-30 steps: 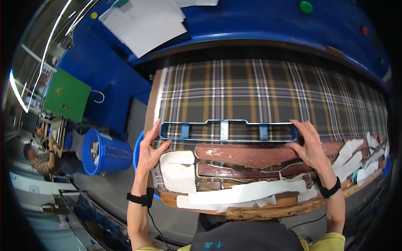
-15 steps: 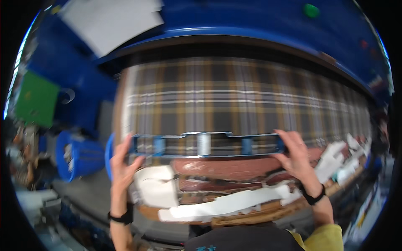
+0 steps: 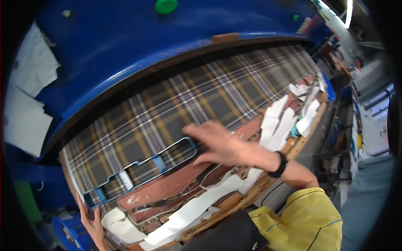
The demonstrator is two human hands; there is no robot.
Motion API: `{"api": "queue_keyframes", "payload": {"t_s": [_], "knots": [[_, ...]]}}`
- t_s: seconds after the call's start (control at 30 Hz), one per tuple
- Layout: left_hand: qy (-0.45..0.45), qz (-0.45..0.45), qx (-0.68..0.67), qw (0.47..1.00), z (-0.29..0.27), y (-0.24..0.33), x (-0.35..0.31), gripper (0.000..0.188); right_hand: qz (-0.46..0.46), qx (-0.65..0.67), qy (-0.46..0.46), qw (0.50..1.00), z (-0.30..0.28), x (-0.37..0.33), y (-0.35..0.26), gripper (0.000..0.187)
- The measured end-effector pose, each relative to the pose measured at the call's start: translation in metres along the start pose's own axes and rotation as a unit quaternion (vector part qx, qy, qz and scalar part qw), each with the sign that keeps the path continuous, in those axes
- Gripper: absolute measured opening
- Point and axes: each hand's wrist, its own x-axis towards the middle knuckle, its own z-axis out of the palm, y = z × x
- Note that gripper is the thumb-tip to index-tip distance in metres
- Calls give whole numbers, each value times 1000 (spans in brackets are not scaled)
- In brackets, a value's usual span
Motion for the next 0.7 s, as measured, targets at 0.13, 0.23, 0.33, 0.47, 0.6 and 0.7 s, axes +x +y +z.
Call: {"api": "queue_keyframes", "payload": {"t_s": [0.13, 0.23, 0.33, 0.47, 0.6, 0.7], "knots": [[106, 23, 124, 986, -5, 61, -21, 69, 97, 43, 188, 976, -87, -4, 41, 62], [95, 7, 104, 990, 19, 104, -74, 71, 134, -8, 375, 917, -176, -13, 120, 68], [-35, 76, 44, 996, 91, 132, -135, 45, 192, -30, 507, 840, -256, -30, 174, 100], [-137, 227, 114, 957, 181, 157, -181, 56, 250, -87, 619, 740, -352, -55, 258, 112], [-73, 275, 212, 935, 210, 155, -195, 54, 243, -69, 666, 702, -391, -66, 320, 114], [-37, 279, 232, 931, 217, 150, -200, 53, 162, -121, 646, 736, -419, -96, 353, 99]]}}
